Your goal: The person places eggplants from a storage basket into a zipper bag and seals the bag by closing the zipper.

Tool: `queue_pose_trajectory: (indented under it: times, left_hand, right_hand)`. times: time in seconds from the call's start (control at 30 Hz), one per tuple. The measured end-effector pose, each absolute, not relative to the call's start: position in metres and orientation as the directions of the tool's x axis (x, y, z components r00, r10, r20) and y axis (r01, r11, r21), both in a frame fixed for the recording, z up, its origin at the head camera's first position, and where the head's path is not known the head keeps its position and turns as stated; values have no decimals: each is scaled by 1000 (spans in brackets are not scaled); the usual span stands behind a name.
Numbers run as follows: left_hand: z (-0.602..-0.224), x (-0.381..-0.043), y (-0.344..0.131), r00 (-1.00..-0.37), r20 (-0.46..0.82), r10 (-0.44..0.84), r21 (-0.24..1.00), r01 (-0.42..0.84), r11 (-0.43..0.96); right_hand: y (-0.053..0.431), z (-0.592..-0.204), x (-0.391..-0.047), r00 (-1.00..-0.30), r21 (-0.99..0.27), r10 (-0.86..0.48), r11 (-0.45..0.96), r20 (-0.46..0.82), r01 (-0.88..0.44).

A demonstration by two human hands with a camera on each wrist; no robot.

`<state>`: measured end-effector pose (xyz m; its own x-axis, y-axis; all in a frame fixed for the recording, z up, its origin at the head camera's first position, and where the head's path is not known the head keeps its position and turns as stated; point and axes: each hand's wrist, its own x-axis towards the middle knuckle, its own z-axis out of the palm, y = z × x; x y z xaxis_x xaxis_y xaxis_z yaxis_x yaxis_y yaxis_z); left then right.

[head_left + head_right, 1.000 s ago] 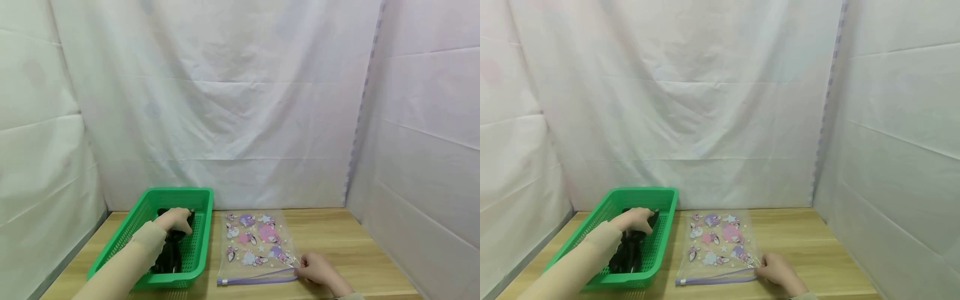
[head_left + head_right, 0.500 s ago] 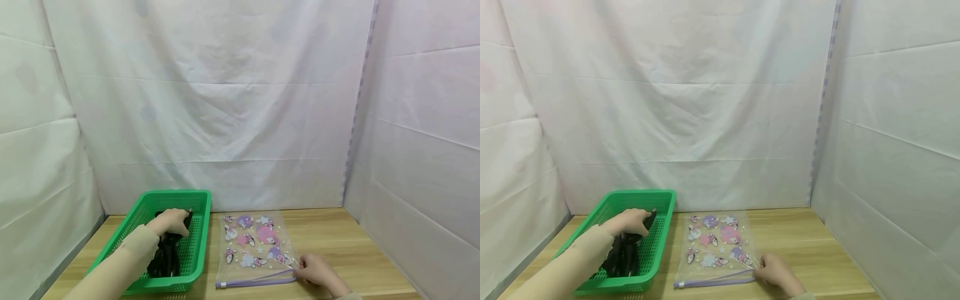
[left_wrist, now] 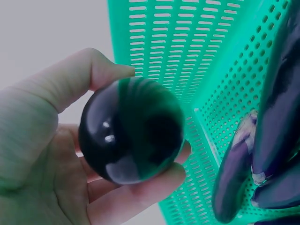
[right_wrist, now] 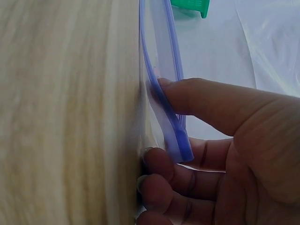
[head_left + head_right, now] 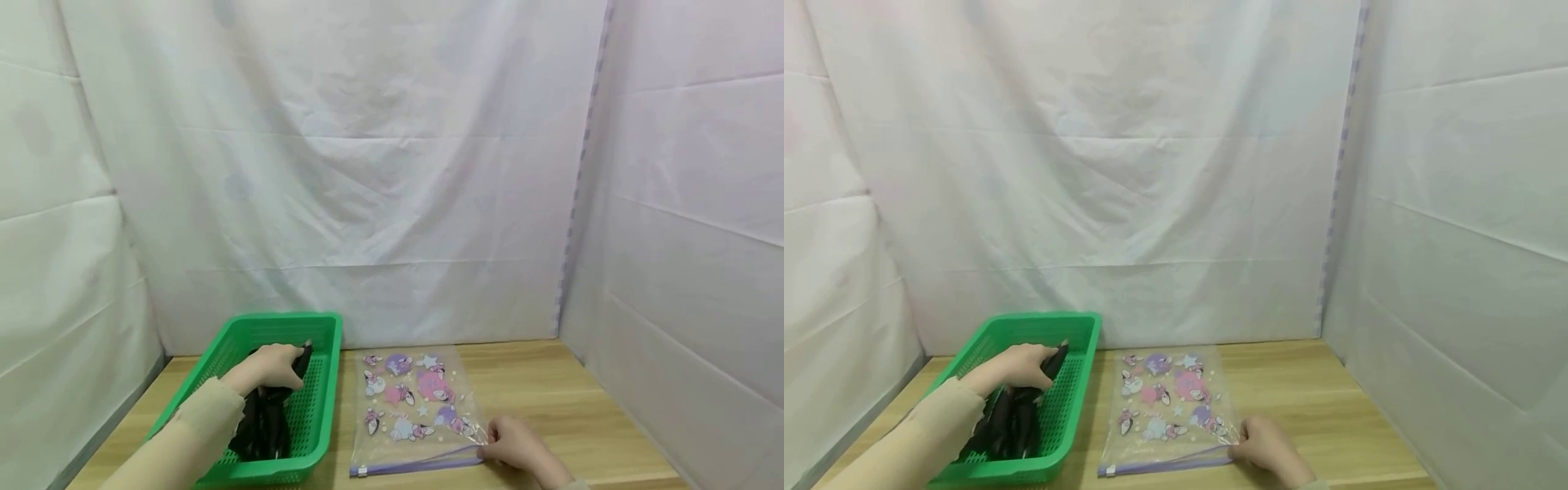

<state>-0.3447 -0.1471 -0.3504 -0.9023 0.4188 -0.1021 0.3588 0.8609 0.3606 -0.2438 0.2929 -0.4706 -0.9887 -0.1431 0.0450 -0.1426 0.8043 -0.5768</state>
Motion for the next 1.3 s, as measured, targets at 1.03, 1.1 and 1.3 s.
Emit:
queue_pose_trajectory:
  times: [1.03, 1.1, 1.3]
  left_hand:
    - [-342, -335, -147, -899, -46, 436, 331, 398, 856]
    - [-342, -334, -148, -899, -47, 436, 336, 397, 854]
    - [-345, -328, -149, -898, -44, 439, 367, 394, 843]
  right_hand:
    - [294, -470, -246, -988, -524, -134, 838, 77, -154]
    - [293, -470, -245, -989, -536, -131, 832, 65, -145]
    - [292, -471, -243, -993, -561, -120, 821, 16, -108]
